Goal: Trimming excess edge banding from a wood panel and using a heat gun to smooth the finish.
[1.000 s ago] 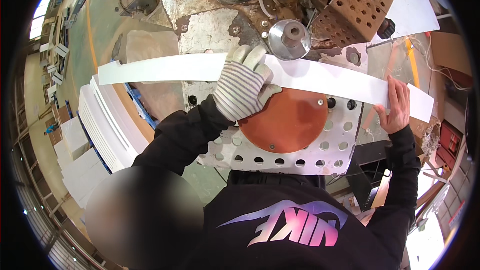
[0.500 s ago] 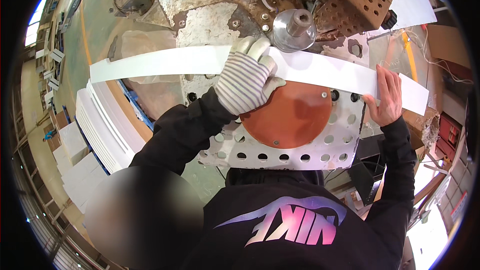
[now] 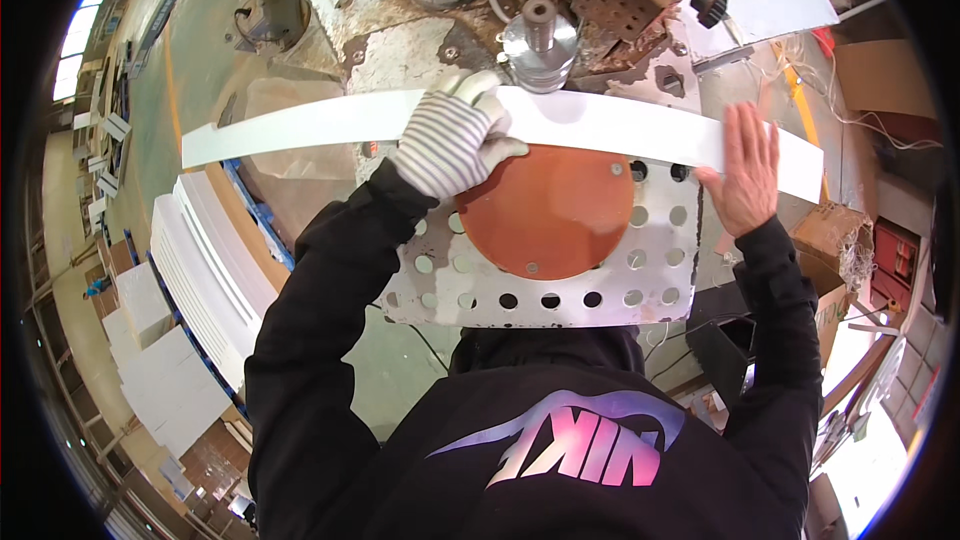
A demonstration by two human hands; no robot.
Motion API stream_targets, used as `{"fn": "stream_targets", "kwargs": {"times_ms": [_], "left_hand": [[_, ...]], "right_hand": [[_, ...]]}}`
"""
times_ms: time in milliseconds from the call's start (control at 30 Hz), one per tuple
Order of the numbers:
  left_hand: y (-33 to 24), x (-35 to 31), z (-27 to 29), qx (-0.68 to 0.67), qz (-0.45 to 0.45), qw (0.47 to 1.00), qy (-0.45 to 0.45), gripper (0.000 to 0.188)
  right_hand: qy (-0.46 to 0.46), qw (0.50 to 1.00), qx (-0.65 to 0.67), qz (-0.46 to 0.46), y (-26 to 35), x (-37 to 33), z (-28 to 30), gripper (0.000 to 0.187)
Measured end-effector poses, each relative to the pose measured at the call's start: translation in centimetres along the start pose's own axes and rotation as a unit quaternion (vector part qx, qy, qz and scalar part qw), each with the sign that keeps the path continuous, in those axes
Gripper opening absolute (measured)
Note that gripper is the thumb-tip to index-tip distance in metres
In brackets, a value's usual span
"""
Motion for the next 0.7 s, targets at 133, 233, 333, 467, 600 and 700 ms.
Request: {"fn": "stream_targets", "kwargs": {"times_ms": [133,233,333,467,600,700], "left_hand": [[0.1,-0.1,0.8,0.013,0.034,0.998,0.051,0.039],[0.7,-0.9,0.9,0.007,0.027,1.0,-0.014,0.038],[1.5,-1.6,0.9,0.012,0.033,0.999,-0.008,0.04],[2.0,-2.0,1.2,0.021,0.022,0.999,-0.01,0.042],[0.8,-0.8,0.5,0.023,-0.033,0.999,-0.033,0.041],[-1.2,1.1,-1.6,-0.033,-0.009,0.999,-0.039,0.04]], "right_hand": [[0.009,0.995,-0.032,-0.097,-9.0,-6.8,-2.6,0.093],[0.015,0.991,0.029,-0.126,-10.2,-7.0,-2.2,0.094],[0.037,0.966,0.152,-0.208,-9.4,-5.7,-1.1,0.092],[0.05,0.947,0.222,-0.228,-8.4,-4.2,0.1,0.089],[0.021,0.965,0.159,-0.207,-7.4,-4.1,-0.3,0.087],[0.019,0.969,0.142,-0.199,-6.3,-3.8,-0.1,0.087]]}}
Point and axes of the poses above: each hand's wrist, its own x-axis towards the middle knuckle, its own z-axis out of the back of the hand, y = z × x, the point moved 1 cm from there along x, towards the middle knuckle, and after that the axes turned 7 degrees about -x, right-handed, at the moved point
